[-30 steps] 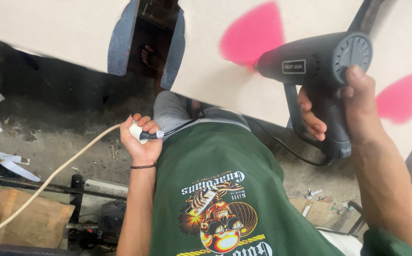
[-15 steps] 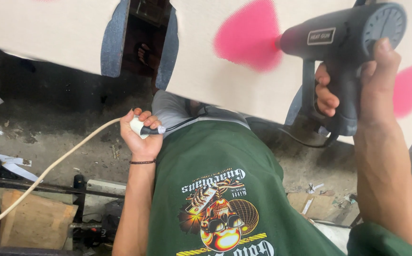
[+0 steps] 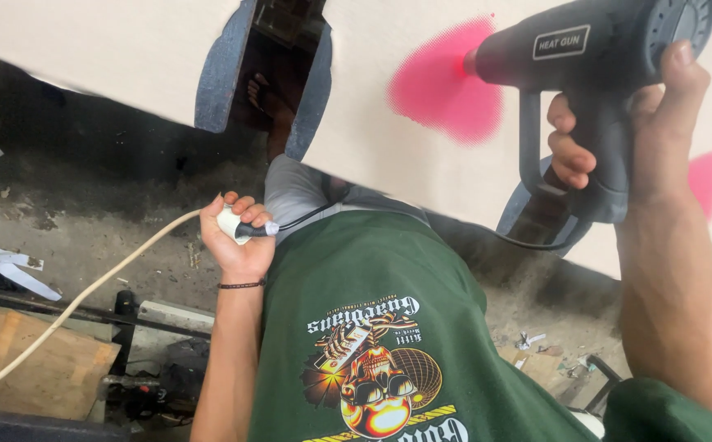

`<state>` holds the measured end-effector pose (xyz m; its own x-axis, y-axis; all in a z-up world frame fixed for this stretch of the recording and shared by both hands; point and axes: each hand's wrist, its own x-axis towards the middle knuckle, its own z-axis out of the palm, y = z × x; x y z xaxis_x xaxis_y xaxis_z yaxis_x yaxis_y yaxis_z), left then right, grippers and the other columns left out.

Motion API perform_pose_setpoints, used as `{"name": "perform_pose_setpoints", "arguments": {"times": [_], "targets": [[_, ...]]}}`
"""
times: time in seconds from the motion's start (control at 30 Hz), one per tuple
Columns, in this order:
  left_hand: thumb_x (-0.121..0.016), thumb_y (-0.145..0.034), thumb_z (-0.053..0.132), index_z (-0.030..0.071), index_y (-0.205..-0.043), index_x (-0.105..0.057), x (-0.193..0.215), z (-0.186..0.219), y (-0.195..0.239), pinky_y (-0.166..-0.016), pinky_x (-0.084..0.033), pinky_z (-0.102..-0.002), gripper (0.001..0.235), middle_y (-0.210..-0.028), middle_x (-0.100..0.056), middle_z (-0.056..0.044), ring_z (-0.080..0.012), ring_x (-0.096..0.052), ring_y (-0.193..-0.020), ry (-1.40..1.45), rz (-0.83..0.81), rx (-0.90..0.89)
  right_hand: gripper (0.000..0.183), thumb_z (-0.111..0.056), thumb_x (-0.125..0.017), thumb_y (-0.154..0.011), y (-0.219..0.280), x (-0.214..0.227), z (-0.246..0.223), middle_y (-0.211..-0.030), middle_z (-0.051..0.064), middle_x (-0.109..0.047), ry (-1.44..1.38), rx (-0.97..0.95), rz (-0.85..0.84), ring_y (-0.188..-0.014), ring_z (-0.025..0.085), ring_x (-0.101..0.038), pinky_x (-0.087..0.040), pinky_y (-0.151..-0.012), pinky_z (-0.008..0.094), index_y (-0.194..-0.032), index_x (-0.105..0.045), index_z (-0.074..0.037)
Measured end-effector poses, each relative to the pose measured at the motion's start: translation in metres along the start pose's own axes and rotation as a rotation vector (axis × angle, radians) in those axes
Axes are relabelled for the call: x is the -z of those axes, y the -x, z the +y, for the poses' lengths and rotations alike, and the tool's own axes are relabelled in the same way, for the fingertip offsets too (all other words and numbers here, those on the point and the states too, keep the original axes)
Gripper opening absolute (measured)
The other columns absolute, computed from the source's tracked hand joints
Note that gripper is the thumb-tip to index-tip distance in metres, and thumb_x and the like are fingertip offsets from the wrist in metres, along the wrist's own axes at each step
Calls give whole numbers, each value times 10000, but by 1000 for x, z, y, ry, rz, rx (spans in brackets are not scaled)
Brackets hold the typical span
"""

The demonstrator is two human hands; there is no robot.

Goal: Using a handheld heat gun to dry screen-printed heart designs on fabric panels.

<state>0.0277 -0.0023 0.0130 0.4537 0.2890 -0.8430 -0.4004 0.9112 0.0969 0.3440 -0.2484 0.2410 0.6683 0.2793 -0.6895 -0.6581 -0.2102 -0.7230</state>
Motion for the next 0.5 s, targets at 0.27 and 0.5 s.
{"name": "perform_pose_setpoints", "arguments": {"times": [0.27,0.5], "targets": [[-659,-866,217,163,-830,-553,3,2,-1,-540,-373,-239,125,-691,-461,46,-93,-455,-574,2,-19,-3,842,-760,-490,-643,-6,-19,-11,-729,56,-498,90,16,51,-400,126,-347,-298,-356,272,-1130,-590,-80],[-658,-863,216,170,-831,-545,3,1,0,-534,-369,-240,126,-684,-453,49,-89,-455,-567,-8,-7,-2,864,-798,-523,-613,-16,-23,-10,-731,54,-520,103,55,30,-404,135,-401,-330,-349,276,-1080,-587,-73]]}}
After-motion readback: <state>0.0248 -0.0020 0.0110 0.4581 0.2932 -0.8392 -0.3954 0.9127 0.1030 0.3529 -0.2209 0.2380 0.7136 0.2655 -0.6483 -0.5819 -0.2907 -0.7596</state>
